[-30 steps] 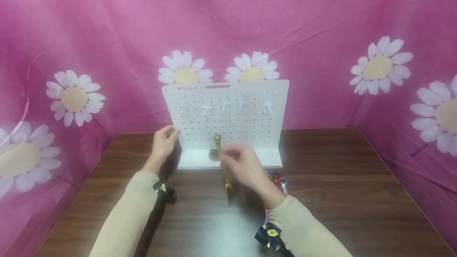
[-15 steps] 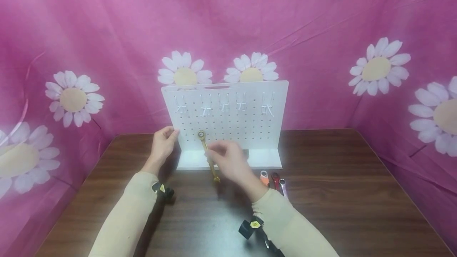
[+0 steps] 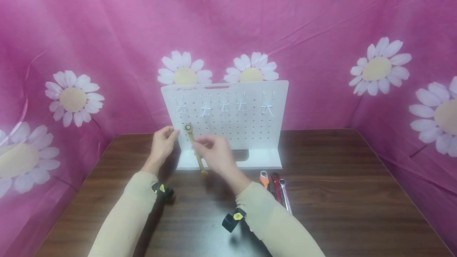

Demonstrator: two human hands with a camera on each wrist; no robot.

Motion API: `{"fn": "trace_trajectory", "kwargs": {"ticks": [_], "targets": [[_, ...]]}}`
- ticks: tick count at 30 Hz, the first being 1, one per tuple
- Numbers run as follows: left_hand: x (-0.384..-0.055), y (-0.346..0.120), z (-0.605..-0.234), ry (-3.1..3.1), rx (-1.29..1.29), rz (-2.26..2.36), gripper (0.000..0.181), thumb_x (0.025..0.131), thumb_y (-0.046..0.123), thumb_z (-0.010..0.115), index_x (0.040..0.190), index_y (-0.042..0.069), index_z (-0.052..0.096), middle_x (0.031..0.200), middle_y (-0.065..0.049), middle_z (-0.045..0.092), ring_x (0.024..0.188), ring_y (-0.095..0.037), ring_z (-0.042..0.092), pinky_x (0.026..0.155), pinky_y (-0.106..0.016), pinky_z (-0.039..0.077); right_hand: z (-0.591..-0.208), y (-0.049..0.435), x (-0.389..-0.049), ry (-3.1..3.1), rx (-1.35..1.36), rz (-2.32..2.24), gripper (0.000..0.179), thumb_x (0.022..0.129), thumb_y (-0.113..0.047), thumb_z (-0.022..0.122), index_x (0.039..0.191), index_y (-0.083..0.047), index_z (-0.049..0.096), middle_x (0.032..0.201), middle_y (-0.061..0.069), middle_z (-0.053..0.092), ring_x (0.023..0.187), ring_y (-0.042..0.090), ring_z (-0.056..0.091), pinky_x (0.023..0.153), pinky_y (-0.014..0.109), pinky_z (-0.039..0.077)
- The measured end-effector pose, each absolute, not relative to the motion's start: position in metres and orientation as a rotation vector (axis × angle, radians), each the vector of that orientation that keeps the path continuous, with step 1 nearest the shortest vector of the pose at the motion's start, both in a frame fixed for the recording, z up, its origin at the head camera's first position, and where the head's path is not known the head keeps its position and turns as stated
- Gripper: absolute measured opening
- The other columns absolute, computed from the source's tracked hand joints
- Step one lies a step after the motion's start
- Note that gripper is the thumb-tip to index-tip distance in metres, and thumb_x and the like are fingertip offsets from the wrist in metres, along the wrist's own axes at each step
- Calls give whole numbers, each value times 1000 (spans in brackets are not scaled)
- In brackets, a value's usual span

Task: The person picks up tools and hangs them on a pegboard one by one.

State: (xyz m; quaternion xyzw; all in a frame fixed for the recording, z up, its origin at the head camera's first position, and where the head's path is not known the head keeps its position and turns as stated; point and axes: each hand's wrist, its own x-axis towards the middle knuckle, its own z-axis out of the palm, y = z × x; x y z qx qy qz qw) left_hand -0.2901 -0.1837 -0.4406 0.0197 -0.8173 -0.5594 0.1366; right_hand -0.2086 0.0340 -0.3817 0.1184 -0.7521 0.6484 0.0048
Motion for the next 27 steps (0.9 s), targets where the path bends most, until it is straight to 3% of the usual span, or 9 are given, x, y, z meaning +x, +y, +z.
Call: {"fn": "trace_trajectory", "kwargs": {"ticks": [6,11,15,18,27], "targets": [[-290,-183,-440,-2356,59,-1617,21,107,10,67,117,-7,75,111,-29,78,87,-19,64,72,-16,48,-380,20,-214,-2319,388,2054,17,99,-7,77,114,2,81,99,20,82,77,17,76,78,42,67],[-290,-184,-441,-2352,41,-1624,20,107,9,67,116,-8,75,107,-32,76,78,-8,58,69,-17,46,-376,9,-217,-2296,375,2053,17,100,-9,77,114,1,81,102,18,82,78,16,77,77,37,67],[-291,-184,-441,-2339,20,-1624,19,107,7,67,114,-9,74,105,-35,74,73,-3,54,67,-17,44,-373,2,-221,-2257,352,2099,20,100,-9,77,117,2,80,106,19,81,78,13,76,81,41,67],[-291,-184,-442,-2336,12,-1619,19,106,6,67,114,-10,74,105,-35,75,72,-2,54,67,-16,44,-371,-2,-225,-2229,333,2132,20,100,-7,77,117,3,80,106,20,81,79,12,76,84,46,67],[-292,-185,-442,-2342,14,-1623,19,107,7,67,114,-9,75,105,-32,76,76,-4,56,69,-17,45,-365,-8,-235,-2254,300,2133,21,101,-10,77,119,-1,81,109,18,81,81,13,75,85,44,67]]}}
